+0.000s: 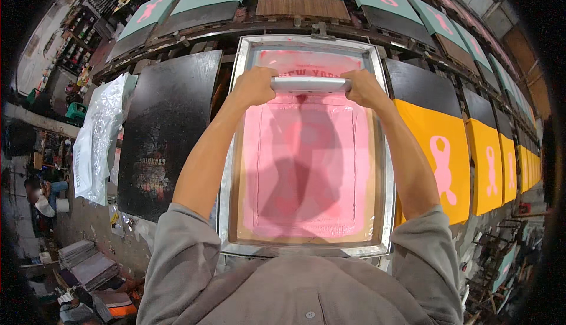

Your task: Manually applying ink to a screen printing frame and transferring the design to fabric, then preparing more ink.

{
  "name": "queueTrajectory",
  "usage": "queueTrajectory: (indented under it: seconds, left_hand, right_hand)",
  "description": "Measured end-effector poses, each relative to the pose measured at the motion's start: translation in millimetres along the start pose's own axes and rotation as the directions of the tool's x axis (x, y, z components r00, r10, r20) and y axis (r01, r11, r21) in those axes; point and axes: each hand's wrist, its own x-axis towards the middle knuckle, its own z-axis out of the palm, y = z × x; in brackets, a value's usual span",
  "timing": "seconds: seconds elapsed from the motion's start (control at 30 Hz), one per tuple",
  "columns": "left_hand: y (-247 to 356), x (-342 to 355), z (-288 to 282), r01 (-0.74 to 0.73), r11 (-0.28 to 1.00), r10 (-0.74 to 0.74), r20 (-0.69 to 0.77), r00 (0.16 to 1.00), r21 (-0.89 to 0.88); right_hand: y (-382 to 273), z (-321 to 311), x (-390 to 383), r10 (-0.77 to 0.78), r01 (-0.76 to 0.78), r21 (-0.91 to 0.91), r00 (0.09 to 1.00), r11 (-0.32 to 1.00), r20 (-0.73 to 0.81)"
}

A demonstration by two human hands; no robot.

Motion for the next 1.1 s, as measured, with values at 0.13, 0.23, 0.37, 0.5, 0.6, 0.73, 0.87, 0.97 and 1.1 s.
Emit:
queueTrajectory:
  seconds: [0.13, 0.23, 0.37, 0.5, 0.6, 0.73, 0.87, 0.97, 1.1]
  left_hand:
    - [0.1, -2.2, 4.7, 0.070, 0.996, -0.074, 0.113, 0.991, 0.047]
    - [4.1, -16.5, 2.1, 0.042, 0.999, -0.045, 0.087, 0.995, 0.031]
    - [13.6, -43.9, -1.0, 0.059, 0.998, -0.059, 0.139, 0.988, 0.006]
    - [26.6, -72.1, -2.4, 0.075, 0.997, -0.072, 0.174, 0.982, -0.011]
    - [37.0, -95.2, -2.8, 0.091, 0.996, -0.086, 0.192, 0.978, -0.014]
    - [49.1, -127.4, -2.7, 0.075, 0.996, -0.065, 0.184, 0.981, -0.048]
    - [65.0, -165.8, -2.7, 0.079, 0.993, -0.063, 0.169, 0.984, -0.089]
    - [74.5, -190.4, -3.3, 0.095, 0.989, -0.071, 0.194, 0.978, -0.117]
    - [87.7, -225.1, -1.6, 0.115, 0.986, -0.089, 0.208, 0.974, -0.120]
  right_hand:
    - [1.6, 3.7, -4.4, 0.028, -0.023, -0.039, 0.991, 0.999, 0.130]
    - [-5.1, 4.8, -15.1, 0.012, -0.007, -0.046, 0.992, 0.999, 0.124]
    - [-20.6, 2.0, -38.9, 0.028, -0.025, -0.020, 0.984, 0.999, 0.177]
    - [-41.1, -2.3, -69.6, 0.036, -0.040, 0.015, 0.977, 0.999, 0.212]
    - [-55.7, -4.4, -90.1, 0.074, -0.085, 0.041, 0.974, 0.996, 0.215]
    - [-73.6, -6.3, -122.3, 0.086, -0.112, 0.112, 0.973, 0.987, 0.216]
    - [-90.4, -7.2, -151.5, 0.073, -0.111, 0.148, 0.967, 0.983, 0.243]
    - [-104.5, -7.4, -176.6, 0.079, -0.123, 0.168, 0.965, 0.978, 0.249]
    - [-120.3, -7.1, -211.1, 0.084, -0.138, 0.197, 0.962, 0.971, 0.261]
